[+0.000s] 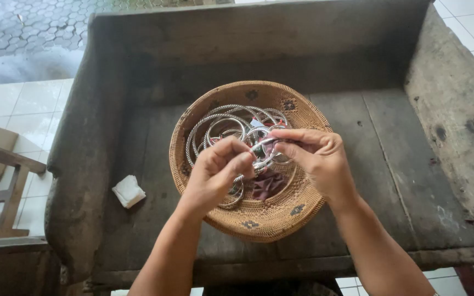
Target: Inspecting and manipulating silver bracelets within a woven basket on a wooden workbench.
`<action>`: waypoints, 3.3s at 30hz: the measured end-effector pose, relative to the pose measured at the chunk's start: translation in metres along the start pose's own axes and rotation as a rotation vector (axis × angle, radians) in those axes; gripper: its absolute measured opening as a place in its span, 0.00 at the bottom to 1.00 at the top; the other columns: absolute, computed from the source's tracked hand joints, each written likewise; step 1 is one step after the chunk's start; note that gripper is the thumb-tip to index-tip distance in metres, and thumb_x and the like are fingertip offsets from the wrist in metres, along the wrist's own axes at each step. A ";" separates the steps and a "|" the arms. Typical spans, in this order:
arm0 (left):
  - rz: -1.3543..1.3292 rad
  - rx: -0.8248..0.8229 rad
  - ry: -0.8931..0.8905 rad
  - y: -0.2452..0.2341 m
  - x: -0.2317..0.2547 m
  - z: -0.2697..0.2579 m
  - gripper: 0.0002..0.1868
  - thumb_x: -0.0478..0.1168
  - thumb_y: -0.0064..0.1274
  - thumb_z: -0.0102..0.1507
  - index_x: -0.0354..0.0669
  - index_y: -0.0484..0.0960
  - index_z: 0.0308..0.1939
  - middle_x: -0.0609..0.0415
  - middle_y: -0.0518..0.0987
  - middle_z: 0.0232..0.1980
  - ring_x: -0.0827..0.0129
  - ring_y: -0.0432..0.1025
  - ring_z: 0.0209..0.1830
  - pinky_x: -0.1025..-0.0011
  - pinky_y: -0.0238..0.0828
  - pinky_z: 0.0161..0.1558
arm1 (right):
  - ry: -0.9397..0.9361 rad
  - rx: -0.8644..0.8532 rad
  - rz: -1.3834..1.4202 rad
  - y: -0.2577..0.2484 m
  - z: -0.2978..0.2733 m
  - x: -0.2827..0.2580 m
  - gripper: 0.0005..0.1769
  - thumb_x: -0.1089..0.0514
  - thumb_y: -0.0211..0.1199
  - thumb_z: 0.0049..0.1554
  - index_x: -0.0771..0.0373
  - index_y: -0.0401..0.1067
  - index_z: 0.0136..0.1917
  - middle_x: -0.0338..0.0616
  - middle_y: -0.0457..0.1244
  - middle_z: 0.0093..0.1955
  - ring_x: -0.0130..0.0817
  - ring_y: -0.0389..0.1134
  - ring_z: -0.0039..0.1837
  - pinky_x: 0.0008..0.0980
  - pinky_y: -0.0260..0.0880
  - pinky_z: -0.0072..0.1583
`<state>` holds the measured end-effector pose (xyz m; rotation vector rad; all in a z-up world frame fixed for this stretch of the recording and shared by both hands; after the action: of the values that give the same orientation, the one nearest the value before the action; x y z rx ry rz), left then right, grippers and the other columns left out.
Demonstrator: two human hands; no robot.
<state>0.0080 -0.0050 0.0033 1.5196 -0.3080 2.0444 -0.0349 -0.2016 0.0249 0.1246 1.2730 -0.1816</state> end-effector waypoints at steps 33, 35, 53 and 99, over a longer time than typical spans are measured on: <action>-0.108 0.410 0.136 -0.024 -0.008 0.004 0.10 0.40 0.54 0.68 0.34 0.81 0.43 0.54 0.75 0.25 0.77 0.72 0.26 0.78 0.73 0.35 | -0.531 -0.729 -0.861 0.051 -0.037 0.066 0.08 0.56 0.69 0.50 0.56 0.74 0.44 0.43 0.61 0.46 0.46 0.68 0.50 0.44 0.75 0.48; -0.101 0.404 0.126 -0.023 -0.003 0.003 0.10 0.40 0.53 0.69 0.34 0.81 0.43 0.54 0.75 0.25 0.77 0.72 0.26 0.78 0.74 0.35 | -0.531 -0.754 -0.863 0.052 -0.035 0.053 0.10 0.56 0.70 0.49 0.55 0.75 0.45 0.44 0.60 0.47 0.48 0.68 0.51 0.45 0.75 0.48; 0.210 0.217 0.011 -0.014 -0.008 0.002 0.11 0.38 0.56 0.67 0.37 0.83 0.50 0.53 0.78 0.25 0.75 0.70 0.26 0.78 0.68 0.31 | -0.108 -0.474 -0.259 -0.016 0.009 0.014 0.06 0.63 0.61 0.59 0.67 0.76 0.47 0.53 0.67 0.55 0.40 0.71 0.56 0.37 0.77 0.55; 0.357 -0.175 0.045 0.004 -0.008 0.002 0.09 0.38 0.50 0.70 0.39 0.83 0.38 0.50 0.78 0.25 0.68 0.71 0.30 0.66 0.74 0.36 | -0.384 -0.137 -0.425 0.000 0.008 0.011 0.12 0.66 0.57 0.62 0.63 0.80 0.54 0.52 0.73 0.50 0.47 0.75 0.55 0.43 0.75 0.58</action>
<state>0.0086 -0.0117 -0.0027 1.3863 -0.7675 2.2473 -0.0240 -0.2034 0.0171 -0.2911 0.9108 -0.4594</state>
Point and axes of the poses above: each hand's wrist, its own z-axis towards the middle knuckle, its own y-axis out of the palm, x = y × z, the point moved 1 cm from there along z, towards the middle knuckle
